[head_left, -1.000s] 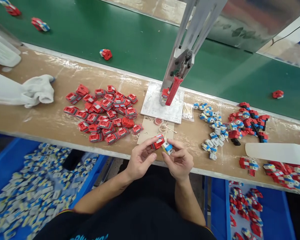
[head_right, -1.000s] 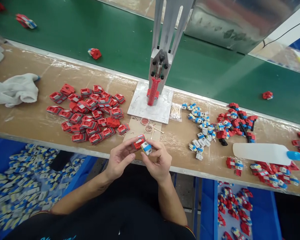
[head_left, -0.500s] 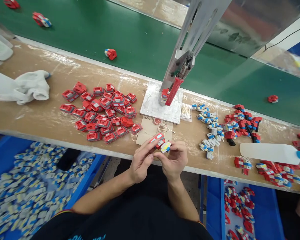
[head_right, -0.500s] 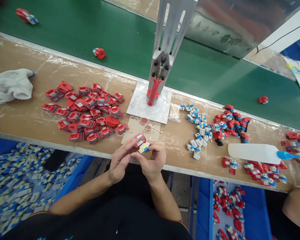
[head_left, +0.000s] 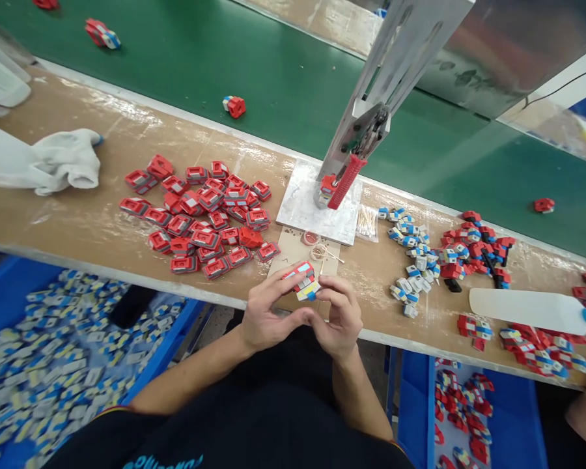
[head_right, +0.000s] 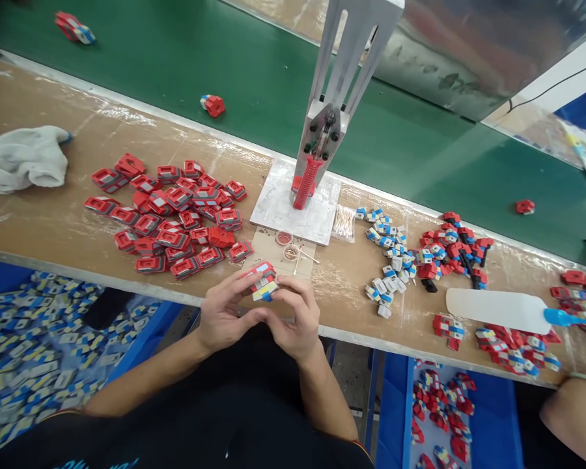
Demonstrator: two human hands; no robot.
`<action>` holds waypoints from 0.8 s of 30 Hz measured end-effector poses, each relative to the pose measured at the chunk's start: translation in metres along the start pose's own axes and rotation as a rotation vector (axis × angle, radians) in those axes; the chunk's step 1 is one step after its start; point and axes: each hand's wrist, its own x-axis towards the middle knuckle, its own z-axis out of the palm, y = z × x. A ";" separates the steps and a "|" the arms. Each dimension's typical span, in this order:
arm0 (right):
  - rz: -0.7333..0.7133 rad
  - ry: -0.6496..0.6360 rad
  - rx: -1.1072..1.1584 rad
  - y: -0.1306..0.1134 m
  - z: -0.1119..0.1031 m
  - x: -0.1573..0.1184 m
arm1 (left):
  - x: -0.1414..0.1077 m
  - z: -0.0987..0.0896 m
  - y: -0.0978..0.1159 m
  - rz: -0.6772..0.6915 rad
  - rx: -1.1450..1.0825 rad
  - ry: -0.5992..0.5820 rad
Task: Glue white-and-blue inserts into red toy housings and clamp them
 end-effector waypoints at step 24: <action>0.044 -0.297 -0.033 0.048 -0.058 0.126 | 0.037 -0.065 -0.017 -0.535 -0.729 0.465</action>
